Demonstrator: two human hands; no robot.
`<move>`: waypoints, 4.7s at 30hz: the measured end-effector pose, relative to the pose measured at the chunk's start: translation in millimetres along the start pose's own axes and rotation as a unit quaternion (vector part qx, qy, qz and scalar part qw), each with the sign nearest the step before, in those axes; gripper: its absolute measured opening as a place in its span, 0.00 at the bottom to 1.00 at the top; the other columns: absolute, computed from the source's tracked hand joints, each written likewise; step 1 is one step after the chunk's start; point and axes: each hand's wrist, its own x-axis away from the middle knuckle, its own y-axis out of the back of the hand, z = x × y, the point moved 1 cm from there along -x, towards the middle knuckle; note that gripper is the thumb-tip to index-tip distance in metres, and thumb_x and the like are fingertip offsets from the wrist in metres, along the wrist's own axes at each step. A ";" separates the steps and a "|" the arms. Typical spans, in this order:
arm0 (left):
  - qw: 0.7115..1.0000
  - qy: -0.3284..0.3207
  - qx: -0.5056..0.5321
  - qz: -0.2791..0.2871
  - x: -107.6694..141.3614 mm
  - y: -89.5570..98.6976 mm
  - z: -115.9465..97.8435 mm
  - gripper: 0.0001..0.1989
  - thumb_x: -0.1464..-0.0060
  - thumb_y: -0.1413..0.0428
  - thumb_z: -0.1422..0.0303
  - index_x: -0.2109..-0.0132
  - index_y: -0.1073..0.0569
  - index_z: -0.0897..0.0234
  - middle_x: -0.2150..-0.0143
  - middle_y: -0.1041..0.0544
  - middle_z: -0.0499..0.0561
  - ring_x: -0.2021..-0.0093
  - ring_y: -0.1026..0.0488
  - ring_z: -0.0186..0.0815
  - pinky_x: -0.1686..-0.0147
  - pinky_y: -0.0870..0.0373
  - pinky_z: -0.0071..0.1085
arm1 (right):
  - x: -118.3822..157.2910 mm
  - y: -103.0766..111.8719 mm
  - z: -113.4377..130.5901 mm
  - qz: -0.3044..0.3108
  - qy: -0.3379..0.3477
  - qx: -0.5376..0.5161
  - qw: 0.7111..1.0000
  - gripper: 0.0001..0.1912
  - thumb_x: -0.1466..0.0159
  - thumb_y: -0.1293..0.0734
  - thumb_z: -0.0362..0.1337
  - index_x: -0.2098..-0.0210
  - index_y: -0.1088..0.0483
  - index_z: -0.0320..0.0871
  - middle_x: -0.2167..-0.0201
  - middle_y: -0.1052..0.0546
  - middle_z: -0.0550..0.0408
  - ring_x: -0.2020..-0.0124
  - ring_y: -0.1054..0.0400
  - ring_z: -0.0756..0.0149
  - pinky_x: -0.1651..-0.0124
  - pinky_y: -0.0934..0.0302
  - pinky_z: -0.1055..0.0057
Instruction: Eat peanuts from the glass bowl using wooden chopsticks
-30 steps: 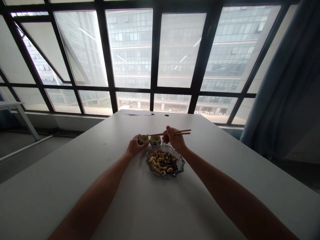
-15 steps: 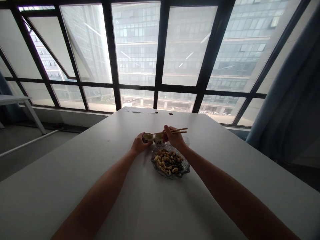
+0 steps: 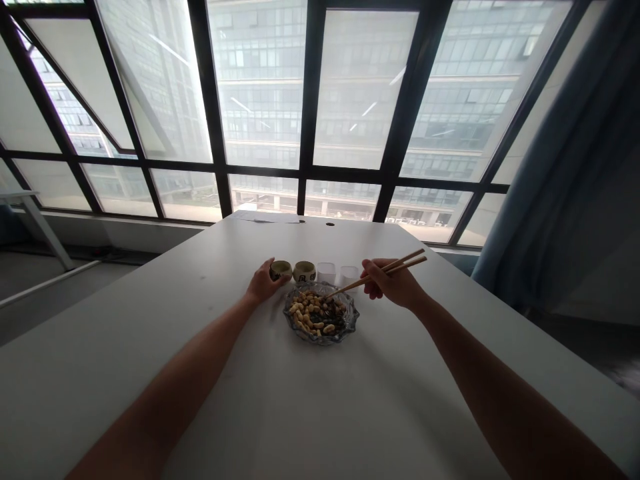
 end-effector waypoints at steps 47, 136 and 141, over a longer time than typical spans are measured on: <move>0.925 0.138 0.287 0.209 49.1 -2.9 -64.2 0.22 0.59 0.41 0.67 0.53 0.22 0.67 0.60 0.18 0.53 0.59 0.22 0.42 0.60 0.25 0.36 | -19.1 28.9 -42.2 -0.099 -0.074 -0.242 0.962 0.24 0.44 0.26 0.56 0.74 0.28 0.40 0.85 0.27 0.54 0.87 0.35 0.69 0.86 0.43 0.73; 0.927 -0.140 -0.220 0.270 -30.5 -37.7 -131.0 0.39 0.46 0.41 0.52 0.32 0.40 0.64 0.33 0.32 0.63 0.33 0.38 0.53 0.37 0.40 0.49 | -17.8 31.7 -50.6 -0.215 -0.124 -0.238 0.939 0.18 0.31 0.34 0.42 0.74 0.29 0.38 0.84 0.25 0.52 0.86 0.32 0.69 0.84 0.40 0.76; 0.916 -0.100 -0.249 0.297 -42.8 -57.7 -117.5 0.42 0.47 0.42 0.51 0.31 0.43 0.64 0.35 0.31 0.63 0.34 0.35 0.53 0.36 0.41 0.47 | -17.6 34.1 -56.8 -0.224 -0.123 -0.239 0.937 0.18 0.31 0.35 0.41 0.74 0.29 0.38 0.84 0.25 0.52 0.86 0.32 0.70 0.85 0.40 0.76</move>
